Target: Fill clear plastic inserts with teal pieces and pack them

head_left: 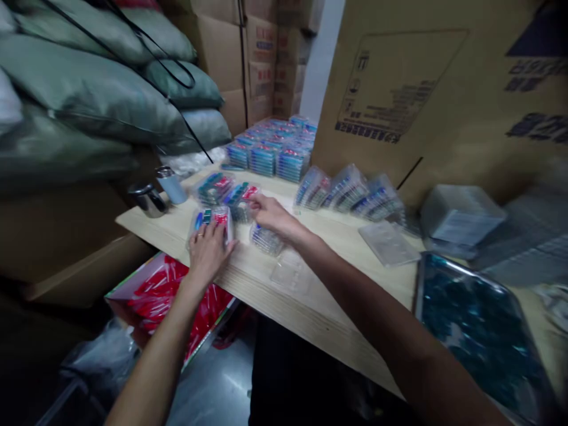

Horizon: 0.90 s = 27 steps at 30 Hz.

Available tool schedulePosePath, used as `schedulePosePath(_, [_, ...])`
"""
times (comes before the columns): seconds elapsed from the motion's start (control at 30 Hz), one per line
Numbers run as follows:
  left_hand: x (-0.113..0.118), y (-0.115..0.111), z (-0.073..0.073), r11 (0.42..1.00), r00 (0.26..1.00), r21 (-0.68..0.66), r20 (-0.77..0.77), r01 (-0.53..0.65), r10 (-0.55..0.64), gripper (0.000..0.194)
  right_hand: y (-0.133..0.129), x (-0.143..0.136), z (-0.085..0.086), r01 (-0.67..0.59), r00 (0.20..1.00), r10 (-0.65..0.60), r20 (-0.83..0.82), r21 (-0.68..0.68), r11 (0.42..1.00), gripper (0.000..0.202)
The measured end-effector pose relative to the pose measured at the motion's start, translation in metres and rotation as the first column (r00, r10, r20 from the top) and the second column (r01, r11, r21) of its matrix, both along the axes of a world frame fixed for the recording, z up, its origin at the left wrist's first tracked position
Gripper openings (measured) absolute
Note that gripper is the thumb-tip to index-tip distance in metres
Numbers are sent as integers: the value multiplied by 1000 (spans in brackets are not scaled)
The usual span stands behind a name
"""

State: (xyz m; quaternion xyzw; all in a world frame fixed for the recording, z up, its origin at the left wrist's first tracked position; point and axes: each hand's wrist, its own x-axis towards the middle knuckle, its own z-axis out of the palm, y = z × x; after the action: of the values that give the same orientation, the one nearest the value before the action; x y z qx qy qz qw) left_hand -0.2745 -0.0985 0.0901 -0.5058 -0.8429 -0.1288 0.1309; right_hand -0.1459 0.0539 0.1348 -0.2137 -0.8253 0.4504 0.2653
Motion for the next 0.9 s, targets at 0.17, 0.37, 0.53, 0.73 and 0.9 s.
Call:
schedulePosePath(0.17, [-27, 3, -13, 1000, 1000, -11, -6, 12, -12, 53, 11, 102, -8, 217, 954, -237, 182, 121, 969, 34])
schedulePosePath(0.37, [26, 9, -1, 962, 996, 271, 68, 35, -56, 49, -62, 178, -74, -103, 863, -95, 497, 357, 929, 48])
schedulePosePath(0.53, [131, 10, -16, 802, 745, 51, 341, 594, -573, 38, -91, 216, -100, -44, 821, -219, 527, 441, 896, 59])
schedulePosePath(0.73, [198, 25, -52, 571, 521, -39, 461, 820, -718, 51, -83, 267, -92, 44, 872, -228, 433, 396, 917, 46])
schedulePosePath(0.9, [220, 59, -44, 663, 500, 348, 453, 663, -738, 30, -74, 301, -63, 435, 874, -481, 66, 335, 836, 36])
